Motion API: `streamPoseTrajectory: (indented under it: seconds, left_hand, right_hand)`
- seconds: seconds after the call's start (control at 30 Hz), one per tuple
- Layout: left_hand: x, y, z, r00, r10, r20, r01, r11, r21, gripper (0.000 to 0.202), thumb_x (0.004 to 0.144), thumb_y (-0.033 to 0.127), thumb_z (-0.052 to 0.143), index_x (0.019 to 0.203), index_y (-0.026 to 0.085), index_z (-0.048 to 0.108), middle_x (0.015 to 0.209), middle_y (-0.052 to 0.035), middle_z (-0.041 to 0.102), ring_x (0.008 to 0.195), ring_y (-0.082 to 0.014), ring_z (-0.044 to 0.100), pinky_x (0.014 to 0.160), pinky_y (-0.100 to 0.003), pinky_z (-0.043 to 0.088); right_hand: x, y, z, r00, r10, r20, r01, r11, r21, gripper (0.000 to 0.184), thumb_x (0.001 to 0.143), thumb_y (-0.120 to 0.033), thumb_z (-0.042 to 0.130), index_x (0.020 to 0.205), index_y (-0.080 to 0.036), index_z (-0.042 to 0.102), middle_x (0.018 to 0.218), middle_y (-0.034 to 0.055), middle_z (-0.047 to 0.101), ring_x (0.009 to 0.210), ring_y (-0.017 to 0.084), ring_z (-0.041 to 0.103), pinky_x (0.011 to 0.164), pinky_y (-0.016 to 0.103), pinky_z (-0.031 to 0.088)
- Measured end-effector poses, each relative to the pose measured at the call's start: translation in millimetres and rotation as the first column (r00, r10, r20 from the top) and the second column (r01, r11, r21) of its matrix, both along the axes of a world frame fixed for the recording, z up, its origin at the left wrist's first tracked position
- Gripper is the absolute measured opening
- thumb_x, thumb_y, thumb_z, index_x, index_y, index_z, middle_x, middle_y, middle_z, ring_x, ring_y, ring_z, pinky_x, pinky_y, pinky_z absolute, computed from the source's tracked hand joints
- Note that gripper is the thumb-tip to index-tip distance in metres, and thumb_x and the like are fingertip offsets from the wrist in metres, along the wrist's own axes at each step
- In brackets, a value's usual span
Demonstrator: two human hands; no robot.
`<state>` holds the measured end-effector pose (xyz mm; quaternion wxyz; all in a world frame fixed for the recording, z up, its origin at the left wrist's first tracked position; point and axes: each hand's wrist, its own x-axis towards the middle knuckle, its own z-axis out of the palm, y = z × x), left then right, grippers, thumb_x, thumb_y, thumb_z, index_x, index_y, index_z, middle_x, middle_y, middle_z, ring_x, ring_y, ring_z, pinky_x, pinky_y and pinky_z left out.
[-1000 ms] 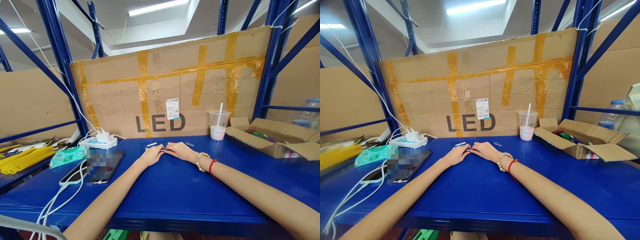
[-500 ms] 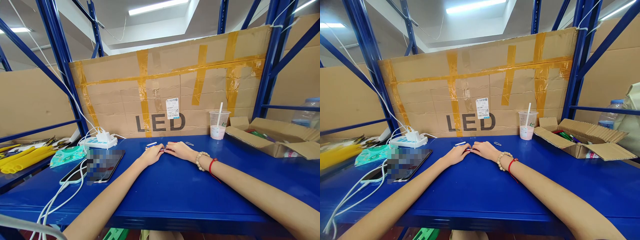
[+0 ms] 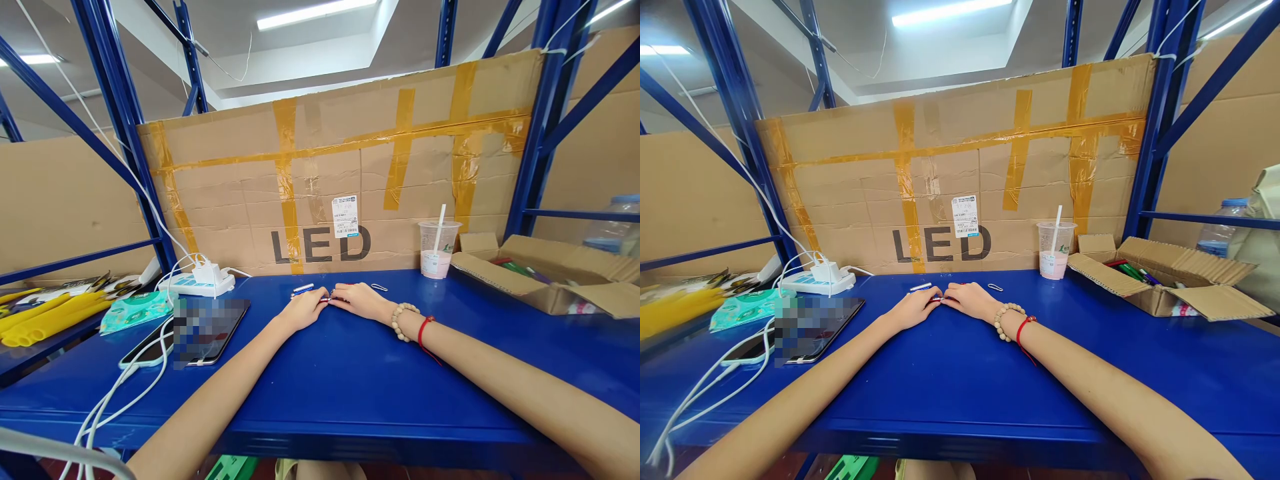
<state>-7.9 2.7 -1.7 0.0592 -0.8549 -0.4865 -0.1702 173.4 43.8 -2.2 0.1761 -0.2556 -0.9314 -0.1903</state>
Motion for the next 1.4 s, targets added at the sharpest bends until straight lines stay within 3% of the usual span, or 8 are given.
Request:
streamPoseTrajectory:
  seconds: [1.1,1.3,1.4]
  left_hand:
    - [-0.9,2.4,-3.3,0.999,-0.022,0.028,0.021,1.000,0.010,0.019,0.090,0.026,0.033,0.098,0.021,0.049,0.099,-0.0044,0.062,0.089,-0.0201,0.060,0.075,-0.030,0.047]
    - [-3.1,7.0,-3.6,0.996,-0.030,0.086,0.028,0.999,0.024,0.020,0.091,0.028,0.034,0.099,0.021,0.051,0.099,-0.0042,0.061,0.092,-0.0190,0.057,0.080,-0.030,0.044]
    - [-3.4,9.1,-3.6,0.994,-0.050,0.095,0.047,0.998,0.030,0.020,0.090,0.028,0.037,0.096,0.021,0.055,0.095,-0.0028,0.061,0.092,-0.0175,0.055,0.084,-0.029,0.041]
  right_hand:
    - [-0.2,-0.2,0.4,1.000,-0.011,-0.006,0.011,1.000,-0.011,0.031,0.093,-0.035,0.034,0.089,-0.016,0.058,0.087,0.0037,0.060,0.071,0.013,0.057,0.054,0.022,0.034]
    - [0.3,0.2,-0.5,0.996,-0.083,-0.037,0.083,0.997,-0.006,0.030,0.095,-0.031,0.027,0.095,-0.017,0.053,0.089,0.0046,0.059,0.063,0.013,0.055,0.049,0.024,0.025]
    - [1.4,-0.7,0.7,0.992,-0.116,-0.042,0.116,0.993,0.004,0.028,0.093,-0.025,0.028,0.088,-0.016,0.055,0.090,0.0054,0.058,0.059,0.012,0.053,0.048,0.025,0.021]
